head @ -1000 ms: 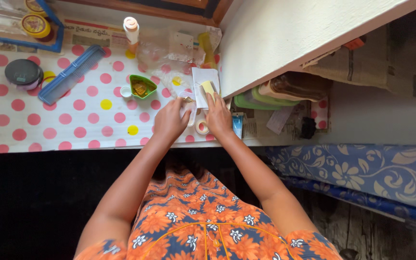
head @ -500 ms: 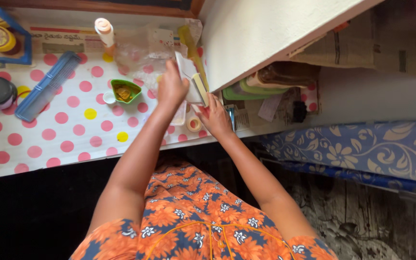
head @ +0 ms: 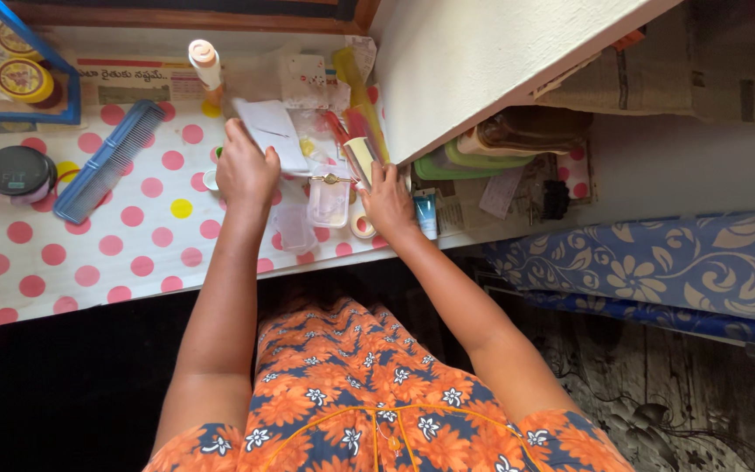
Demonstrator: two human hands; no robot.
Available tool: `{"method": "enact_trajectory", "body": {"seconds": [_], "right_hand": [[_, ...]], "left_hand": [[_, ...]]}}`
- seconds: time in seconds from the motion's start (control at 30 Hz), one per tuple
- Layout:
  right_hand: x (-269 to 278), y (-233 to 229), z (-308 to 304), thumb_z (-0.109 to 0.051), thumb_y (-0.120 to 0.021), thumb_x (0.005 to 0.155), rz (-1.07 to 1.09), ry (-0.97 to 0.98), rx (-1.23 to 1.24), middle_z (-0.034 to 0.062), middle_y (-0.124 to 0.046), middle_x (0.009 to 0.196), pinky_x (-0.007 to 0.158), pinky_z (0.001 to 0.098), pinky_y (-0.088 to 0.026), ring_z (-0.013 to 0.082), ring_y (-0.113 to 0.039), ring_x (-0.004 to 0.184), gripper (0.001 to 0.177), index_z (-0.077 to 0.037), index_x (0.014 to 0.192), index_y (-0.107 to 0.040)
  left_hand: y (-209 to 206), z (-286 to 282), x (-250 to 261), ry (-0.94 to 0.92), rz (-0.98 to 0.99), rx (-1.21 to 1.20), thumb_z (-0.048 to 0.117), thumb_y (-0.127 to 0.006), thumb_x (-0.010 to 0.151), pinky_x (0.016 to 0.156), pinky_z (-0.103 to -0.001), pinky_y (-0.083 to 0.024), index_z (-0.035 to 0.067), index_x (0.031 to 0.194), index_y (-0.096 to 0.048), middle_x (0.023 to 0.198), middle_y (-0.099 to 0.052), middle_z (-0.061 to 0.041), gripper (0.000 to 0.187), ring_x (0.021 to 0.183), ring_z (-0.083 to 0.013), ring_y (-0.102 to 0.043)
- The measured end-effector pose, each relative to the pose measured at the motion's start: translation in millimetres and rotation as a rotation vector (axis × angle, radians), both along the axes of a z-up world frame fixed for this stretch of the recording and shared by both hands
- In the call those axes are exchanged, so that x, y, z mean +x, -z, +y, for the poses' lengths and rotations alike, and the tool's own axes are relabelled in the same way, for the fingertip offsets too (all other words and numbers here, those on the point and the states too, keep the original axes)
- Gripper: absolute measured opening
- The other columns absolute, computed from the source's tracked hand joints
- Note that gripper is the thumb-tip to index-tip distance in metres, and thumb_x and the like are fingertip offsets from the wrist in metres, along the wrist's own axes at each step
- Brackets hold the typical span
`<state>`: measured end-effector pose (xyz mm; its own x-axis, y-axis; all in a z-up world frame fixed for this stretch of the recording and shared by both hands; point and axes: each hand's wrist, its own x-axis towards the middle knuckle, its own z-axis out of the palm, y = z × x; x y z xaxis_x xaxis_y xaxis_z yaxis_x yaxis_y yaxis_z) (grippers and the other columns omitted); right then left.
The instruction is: The person moves items between a shelf and a bed, including a gold box, paper slips, a green plastic container, and a white basket containing a hairbrush and clips. They then handle a red mesh bag and place it near other sorted items.
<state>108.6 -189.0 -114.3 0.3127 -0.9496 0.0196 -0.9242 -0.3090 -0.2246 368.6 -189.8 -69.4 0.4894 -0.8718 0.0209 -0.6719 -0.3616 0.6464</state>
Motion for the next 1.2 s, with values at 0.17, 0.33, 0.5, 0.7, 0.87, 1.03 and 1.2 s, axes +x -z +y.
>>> {"method": "enact_trajectory", "body": {"seconds": [0.17, 0.33, 0.5, 0.7, 0.87, 1.03, 1.2], "right_hand": [[-9.0, 25.4, -7.0, -0.010, -0.064, 0.093, 0.015, -0.012, -0.052, 0.0250, -0.054, 0.123, 0.093, 0.0472, -0.053, 0.0435, -0.060, 0.110, 0.053, 0.002, 0.141, -0.046], [-9.5, 30.7, -14.5, -0.004, -0.057, 0.095, -0.050, -0.002, -0.115, 0.0245, -0.056, 0.124, 0.098, 0.0471, -0.054, 0.0414, -0.061, 0.114, 0.054, 0.005, 0.146, -0.044], [31.5, 10.4, -26.1, -0.017, -0.059, 0.093, 0.333, 0.091, 0.062, 0.0390, -0.042, 0.144, 0.078, 0.0411, -0.059, 0.0444, -0.054, 0.119, 0.081, 0.012, 0.158, -0.022], [54.3, -23.7, -50.4, -0.058, -0.072, 0.083, 0.300, 0.170, 0.170, 0.0326, -0.047, 0.138, 0.098, 0.0468, -0.051, 0.0399, -0.053, 0.123, 0.105, 0.007, 0.151, -0.025], [58.8, -12.0, -85.7, -0.050, -0.082, 0.080, 0.145, 0.265, 0.242, 0.0288, -0.052, 0.135, 0.089, 0.0439, -0.057, 0.0374, -0.063, 0.115, 0.117, 0.009, 0.157, -0.017], [62.9, -3.5, -108.5, -0.027, -0.095, 0.067, 0.073, 0.391, 0.210, 0.0291, -0.051, 0.135, 0.082, 0.0410, -0.061, 0.0355, -0.070, 0.103, 0.117, 0.012, 0.152, -0.024], [59.8, -1.3, -120.1, -0.032, -0.100, 0.059, 0.141, 0.381, 0.226, 0.0239, -0.063, 0.123, 0.085, 0.0410, -0.059, 0.0357, -0.069, 0.107, 0.096, 0.001, 0.131, -0.045]], "left_hand": [[6.3, 15.2, -11.5, 0.003, -0.076, -0.181, 0.018, -0.079, 0.084, 0.081, -0.046, -0.055, 0.005, 0.131, -0.049, 0.124, -0.055, -0.019, 0.056, 0.108, -0.0373, -0.064], [0.6, 17.9, -33.8, 0.123, 0.012, -0.194, 0.019, -0.077, 0.086, 0.080, -0.046, -0.054, 0.010, 0.125, -0.055, 0.118, -0.060, -0.013, 0.046, 0.104, -0.0336, -0.067], [-9.9, 25.4, -50.1, 0.182, 0.053, -0.159, 0.021, -0.077, 0.085, 0.078, -0.046, -0.055, 0.009, 0.125, -0.055, 0.120, -0.060, -0.014, 0.047, 0.101, -0.0351, -0.067], [-7.2, 37.3, -49.7, 0.246, 0.068, -0.129, 0.023, -0.077, 0.086, 0.080, -0.047, -0.055, 0.009, 0.126, -0.055, 0.119, -0.059, -0.015, 0.048, 0.102, -0.0360, -0.067], [4.0, 49.5, -51.2, 0.329, 0.014, -0.056, 0.025, -0.079, 0.085, 0.080, -0.049, -0.054, 0.011, 0.129, -0.056, 0.119, -0.059, -0.016, 0.051, 0.100, -0.0388, -0.066], [4.5, 62.8, -57.8, 0.510, 0.025, 0.039, 0.020, -0.078, 0.080, 0.072, -0.048, -0.056, 0.013, 0.130, -0.060, 0.128, -0.057, -0.013, 0.053, 0.094, -0.0361, -0.069], [8.2, 62.9, -54.5, 0.520, 0.025, 0.043, 0.020, -0.077, 0.082, 0.070, -0.047, -0.056, 0.011, 0.127, -0.060, 0.129, -0.057, -0.012, 0.049, 0.091, -0.0352, -0.069]]}}
